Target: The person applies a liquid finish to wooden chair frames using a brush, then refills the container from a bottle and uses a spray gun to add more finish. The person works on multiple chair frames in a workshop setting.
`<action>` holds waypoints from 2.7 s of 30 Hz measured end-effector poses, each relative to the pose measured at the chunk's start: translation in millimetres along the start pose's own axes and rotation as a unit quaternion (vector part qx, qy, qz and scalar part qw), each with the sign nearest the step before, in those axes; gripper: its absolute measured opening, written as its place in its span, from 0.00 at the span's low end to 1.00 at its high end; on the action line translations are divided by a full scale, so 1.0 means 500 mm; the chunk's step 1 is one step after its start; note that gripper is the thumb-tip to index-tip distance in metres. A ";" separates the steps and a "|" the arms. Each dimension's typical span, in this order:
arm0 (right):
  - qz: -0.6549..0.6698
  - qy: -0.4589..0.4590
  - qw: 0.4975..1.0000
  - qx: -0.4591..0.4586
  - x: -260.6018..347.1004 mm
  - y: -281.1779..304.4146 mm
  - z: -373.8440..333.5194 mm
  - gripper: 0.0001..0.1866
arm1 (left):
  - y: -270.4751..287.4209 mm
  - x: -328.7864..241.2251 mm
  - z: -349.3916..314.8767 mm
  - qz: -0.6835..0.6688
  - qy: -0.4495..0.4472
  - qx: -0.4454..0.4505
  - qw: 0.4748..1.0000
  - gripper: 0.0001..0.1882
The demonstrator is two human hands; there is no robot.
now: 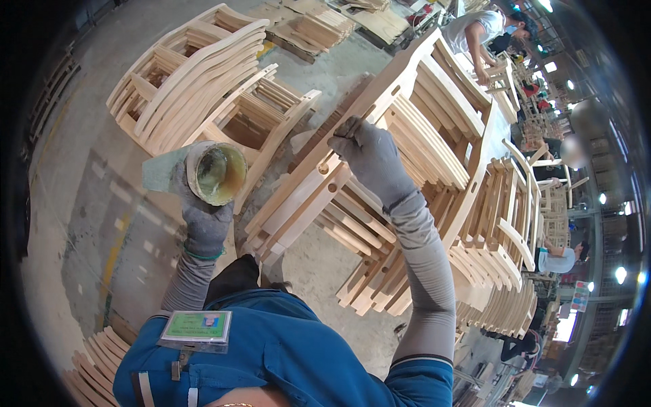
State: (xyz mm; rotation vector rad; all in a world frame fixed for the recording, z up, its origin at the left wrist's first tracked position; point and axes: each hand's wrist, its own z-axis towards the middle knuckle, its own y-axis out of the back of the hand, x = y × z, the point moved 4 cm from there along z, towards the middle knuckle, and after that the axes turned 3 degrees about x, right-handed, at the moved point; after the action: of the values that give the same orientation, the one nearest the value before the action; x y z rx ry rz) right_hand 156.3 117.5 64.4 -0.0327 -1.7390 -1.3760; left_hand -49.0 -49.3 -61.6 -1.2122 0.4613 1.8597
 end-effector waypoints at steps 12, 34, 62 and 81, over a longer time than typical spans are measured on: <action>-0.107 0.032 0.994 -0.021 0.039 -0.013 -0.033 0.09 | -0.024 0.036 0.005 -0.281 0.113 0.000 0.953 0.24; -0.137 -0.073 0.985 -0.075 0.074 -0.023 -0.047 0.09 | -0.061 0.058 0.051 -0.324 0.112 0.070 0.937 0.29; 0.058 0.016 0.896 -0.440 0.139 -0.069 -0.469 0.14 | -0.293 -0.135 -0.103 -0.530 0.362 0.274 0.716 0.40; 0.070 0.035 0.831 -0.550 0.308 -0.165 -0.846 0.15 | -0.219 -0.394 -0.336 -0.493 0.287 0.370 0.733 0.39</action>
State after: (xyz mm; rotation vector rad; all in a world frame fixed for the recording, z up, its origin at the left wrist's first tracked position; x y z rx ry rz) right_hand 279.7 -322.3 93.5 -0.7139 -0.6528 -2.0427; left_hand 168.3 -190.2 48.3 -1.0759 0.6272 0.2763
